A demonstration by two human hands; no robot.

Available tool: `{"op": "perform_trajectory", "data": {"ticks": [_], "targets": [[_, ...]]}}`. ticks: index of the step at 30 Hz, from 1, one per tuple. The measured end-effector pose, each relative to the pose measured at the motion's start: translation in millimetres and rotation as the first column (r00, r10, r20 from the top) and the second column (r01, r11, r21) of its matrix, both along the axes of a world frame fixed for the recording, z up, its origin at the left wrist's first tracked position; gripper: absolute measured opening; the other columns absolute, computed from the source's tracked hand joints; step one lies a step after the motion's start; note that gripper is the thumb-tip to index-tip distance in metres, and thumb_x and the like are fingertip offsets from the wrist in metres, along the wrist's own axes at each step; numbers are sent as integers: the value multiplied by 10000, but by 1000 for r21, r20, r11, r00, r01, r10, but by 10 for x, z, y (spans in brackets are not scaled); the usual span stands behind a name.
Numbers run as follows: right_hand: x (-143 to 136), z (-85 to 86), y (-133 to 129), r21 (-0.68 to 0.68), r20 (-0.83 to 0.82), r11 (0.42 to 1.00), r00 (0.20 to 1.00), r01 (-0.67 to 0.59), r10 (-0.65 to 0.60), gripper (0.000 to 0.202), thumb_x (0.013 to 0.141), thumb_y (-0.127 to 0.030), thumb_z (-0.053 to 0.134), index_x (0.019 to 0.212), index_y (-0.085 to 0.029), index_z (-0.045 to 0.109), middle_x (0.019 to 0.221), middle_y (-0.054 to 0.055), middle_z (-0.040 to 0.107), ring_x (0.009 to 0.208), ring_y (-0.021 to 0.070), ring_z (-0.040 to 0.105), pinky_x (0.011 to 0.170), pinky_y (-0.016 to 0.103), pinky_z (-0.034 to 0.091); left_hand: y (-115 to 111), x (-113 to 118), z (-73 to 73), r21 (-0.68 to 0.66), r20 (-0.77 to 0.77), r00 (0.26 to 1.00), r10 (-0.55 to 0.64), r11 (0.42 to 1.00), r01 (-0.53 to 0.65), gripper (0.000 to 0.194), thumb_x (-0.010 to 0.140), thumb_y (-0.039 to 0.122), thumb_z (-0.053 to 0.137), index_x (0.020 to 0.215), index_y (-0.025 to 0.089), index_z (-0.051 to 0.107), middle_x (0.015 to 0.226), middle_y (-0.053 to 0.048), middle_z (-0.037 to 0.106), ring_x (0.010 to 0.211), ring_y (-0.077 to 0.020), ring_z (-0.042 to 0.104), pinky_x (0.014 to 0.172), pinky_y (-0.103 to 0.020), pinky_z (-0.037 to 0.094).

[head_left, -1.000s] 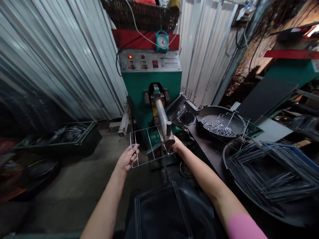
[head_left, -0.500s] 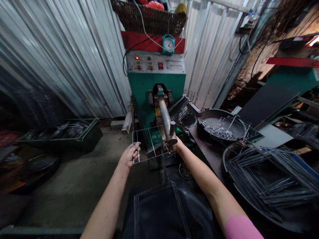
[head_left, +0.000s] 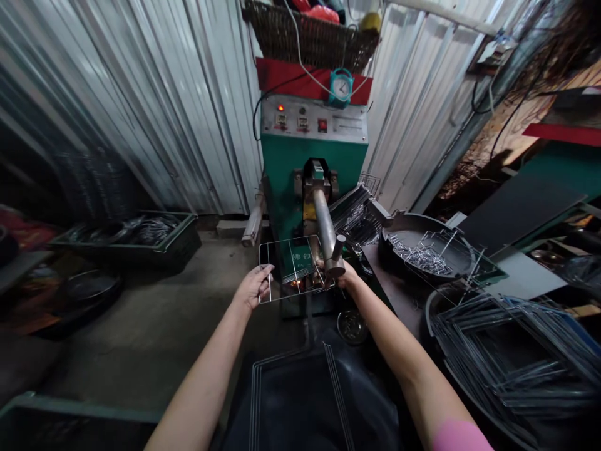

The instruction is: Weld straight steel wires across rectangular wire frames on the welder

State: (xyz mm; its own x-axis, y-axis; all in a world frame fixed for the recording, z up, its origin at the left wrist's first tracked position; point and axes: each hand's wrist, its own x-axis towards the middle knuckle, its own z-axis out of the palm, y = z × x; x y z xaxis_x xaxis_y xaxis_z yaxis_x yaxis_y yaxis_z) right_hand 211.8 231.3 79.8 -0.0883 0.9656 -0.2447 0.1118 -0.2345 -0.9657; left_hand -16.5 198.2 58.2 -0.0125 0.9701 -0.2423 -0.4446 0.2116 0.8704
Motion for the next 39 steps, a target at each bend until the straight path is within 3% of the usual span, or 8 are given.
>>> {"op": "perform_trajectory", "data": {"ticks": [4, 9, 15, 24, 39], "targets": [[164, -23, -218, -19, -86, 997, 993, 78, -80, 188, 619, -310, 646, 634, -163, 530, 404, -65, 413, 328, 32, 294, 305, 159, 194, -65, 37, 65, 28, 2, 1000, -7, 1000, 7, 250, 617, 273, 652, 749, 136, 491, 473, 73, 493, 247, 12, 233, 242, -115, 163], [385, -76, -378, -37, -174, 982, 967, 184, -187, 193, 621, -318, 624, 692, -158, 541, 473, -66, 457, 313, 12, 238, 290, 153, 160, -101, 295, 82, 60, -18, 999, -52, 997, 53, 304, 599, 330, 666, 761, 149, 482, 466, 78, 486, 260, 6, 251, 259, -123, 189], [521, -104, -293, -52, -190, 962, 943, 270, -274, 165, 625, -268, 618, 716, -137, 576, 482, -52, 486, 306, 23, 293, 281, 162, 189, 25, 501, 45, 49, 5, 997, -72, 996, 72, 351, 566, 345, 689, 761, 149, 474, 452, 82, 471, 264, 4, 246, 261, -129, 173], [575, -201, -203, -40, -211, 958, 934, 285, -287, 104, 642, -222, 601, 700, -136, 596, 482, -33, 528, 336, 54, 387, 301, 168, 285, 91, 558, 93, 62, 10, 996, -90, 994, 89, 335, 579, 338, 684, 748, 152, 463, 451, 88, 463, 258, 8, 238, 262, -131, 158], [580, -134, -135, 24, -214, 952, 931, 306, -294, 121, 612, -236, 625, 659, -131, 589, 492, -41, 511, 355, 50, 396, 342, 177, 292, 156, 577, 84, 94, 7, 996, -92, 991, 91, 310, 600, 317, 674, 733, 163, 440, 430, 96, 448, 255, 2, 246, 264, -127, 162]]}}
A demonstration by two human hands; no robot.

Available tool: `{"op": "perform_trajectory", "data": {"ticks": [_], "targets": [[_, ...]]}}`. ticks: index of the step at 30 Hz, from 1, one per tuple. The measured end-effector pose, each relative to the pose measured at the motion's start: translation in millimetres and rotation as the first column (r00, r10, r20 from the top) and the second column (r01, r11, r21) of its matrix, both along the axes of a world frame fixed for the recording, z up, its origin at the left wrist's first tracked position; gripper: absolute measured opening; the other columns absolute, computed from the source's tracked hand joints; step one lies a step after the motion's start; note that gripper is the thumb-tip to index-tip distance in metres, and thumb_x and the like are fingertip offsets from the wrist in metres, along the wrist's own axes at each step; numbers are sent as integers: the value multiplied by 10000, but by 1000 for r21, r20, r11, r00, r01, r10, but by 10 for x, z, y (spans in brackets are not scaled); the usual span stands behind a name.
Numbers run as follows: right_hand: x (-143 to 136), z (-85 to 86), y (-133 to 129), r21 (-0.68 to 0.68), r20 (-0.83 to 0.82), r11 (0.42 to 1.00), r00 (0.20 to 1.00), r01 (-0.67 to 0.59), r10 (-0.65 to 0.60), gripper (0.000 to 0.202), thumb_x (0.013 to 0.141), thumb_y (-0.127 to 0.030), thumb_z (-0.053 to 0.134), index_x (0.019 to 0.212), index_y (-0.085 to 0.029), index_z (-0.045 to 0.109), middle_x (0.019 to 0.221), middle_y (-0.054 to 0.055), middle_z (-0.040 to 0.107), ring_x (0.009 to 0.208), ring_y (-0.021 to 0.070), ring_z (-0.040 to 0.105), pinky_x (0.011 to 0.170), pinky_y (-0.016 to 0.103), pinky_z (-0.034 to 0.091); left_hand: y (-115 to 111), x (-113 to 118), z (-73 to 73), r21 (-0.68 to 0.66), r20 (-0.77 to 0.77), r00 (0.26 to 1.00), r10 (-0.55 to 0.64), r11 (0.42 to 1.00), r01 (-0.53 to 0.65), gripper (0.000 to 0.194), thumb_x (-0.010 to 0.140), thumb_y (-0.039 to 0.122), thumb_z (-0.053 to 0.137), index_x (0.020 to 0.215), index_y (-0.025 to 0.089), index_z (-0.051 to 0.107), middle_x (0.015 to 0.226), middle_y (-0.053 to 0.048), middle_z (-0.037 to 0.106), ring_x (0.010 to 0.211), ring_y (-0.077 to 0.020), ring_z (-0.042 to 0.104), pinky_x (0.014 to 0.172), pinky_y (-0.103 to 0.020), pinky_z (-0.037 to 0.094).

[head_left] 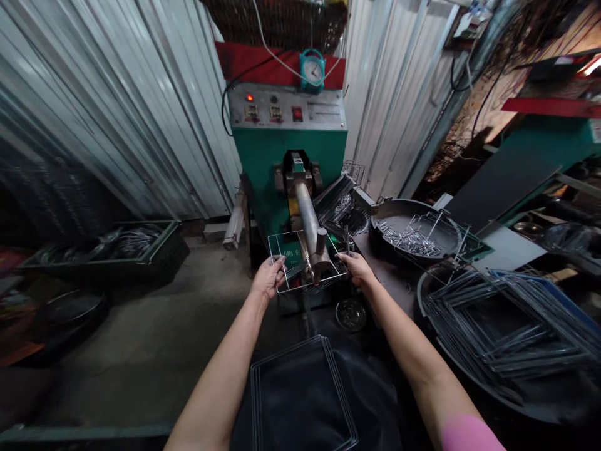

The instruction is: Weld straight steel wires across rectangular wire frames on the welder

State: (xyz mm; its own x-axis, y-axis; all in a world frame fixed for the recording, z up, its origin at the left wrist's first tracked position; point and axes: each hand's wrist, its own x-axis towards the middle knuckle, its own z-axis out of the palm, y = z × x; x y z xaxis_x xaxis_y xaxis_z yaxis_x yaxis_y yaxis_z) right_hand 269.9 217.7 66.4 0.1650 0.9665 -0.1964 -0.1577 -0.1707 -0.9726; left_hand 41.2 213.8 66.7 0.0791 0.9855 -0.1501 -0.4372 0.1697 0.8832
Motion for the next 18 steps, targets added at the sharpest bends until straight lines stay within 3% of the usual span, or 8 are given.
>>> {"op": "perform_trajectory", "data": {"ticks": [4, 10, 18], "targets": [[85, 13, -75, 5, -1, 1000, 1000, 13, -13, 141, 608, -254, 639, 664, -134, 589, 477, -40, 510, 355, 56, 407, 335, 176, 294, -32, 57, 21, 29, -14, 1000, -22, 999, 22, 324, 596, 334, 677, 753, 158, 454, 469, 76, 486, 264, 3, 263, 270, -133, 166], [334, 66, -179, -23, 6, 998, 998, 63, -63, 123, 622, -229, 636, 671, -128, 586, 470, -31, 524, 364, 62, 428, 329, 169, 303, -19, 328, 7, 22, -26, 998, -54, 998, 55, 351, 567, 366, 685, 719, 162, 445, 436, 94, 426, 280, -9, 298, 282, -137, 172], [513, 44, -135, -66, 38, 993, 994, 101, -98, 54, 665, -179, 576, 680, -127, 570, 456, -40, 505, 337, 56, 404, 300, 160, 273, 65, 586, 19, -13, 32, 998, -58, 998, 59, 389, 531, 396, 696, 667, 176, 405, 401, 111, 390, 268, -5, 257, 302, -148, 161]]}}
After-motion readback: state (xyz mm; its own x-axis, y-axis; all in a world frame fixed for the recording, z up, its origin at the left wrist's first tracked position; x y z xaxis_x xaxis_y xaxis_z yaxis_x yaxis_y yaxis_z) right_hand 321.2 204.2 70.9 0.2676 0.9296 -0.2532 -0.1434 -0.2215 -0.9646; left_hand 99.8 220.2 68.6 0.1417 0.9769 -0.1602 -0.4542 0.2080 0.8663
